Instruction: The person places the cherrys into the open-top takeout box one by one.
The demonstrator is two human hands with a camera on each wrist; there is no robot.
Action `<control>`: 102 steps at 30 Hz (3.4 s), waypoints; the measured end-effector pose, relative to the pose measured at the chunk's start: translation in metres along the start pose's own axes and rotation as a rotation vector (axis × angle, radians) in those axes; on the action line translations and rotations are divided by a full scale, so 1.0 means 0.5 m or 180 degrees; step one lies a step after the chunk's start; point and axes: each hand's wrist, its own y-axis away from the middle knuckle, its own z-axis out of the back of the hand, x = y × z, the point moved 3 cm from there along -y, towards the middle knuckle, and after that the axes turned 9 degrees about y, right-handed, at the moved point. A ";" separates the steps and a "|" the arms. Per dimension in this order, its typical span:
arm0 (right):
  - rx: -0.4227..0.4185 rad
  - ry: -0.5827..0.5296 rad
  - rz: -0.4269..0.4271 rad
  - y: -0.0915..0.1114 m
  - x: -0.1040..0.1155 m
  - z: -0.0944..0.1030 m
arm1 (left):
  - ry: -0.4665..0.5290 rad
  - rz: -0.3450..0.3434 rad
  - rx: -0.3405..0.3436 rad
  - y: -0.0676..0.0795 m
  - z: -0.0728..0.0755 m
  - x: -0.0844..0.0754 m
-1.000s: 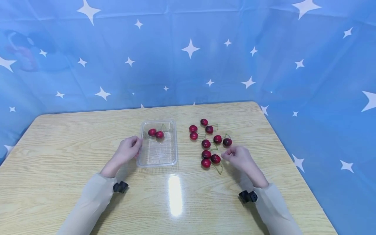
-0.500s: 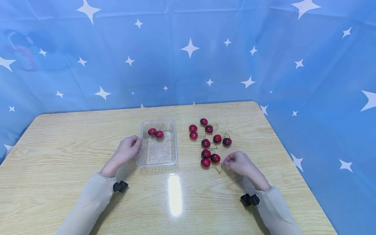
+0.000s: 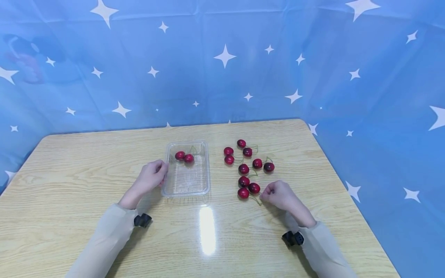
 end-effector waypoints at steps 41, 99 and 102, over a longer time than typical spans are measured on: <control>-0.0216 -0.1709 -0.0359 0.017 -0.021 0.008 | -0.0010 0.0014 -0.0022 -0.002 -0.001 0.003; -0.0036 -0.2555 -0.0020 -0.037 0.096 0.021 | -0.0016 -0.0040 0.0005 -0.003 0.002 -0.003; -0.0007 -0.2592 0.0031 -0.043 0.104 0.021 | -0.0023 -0.0033 -0.0004 -0.002 0.003 -0.004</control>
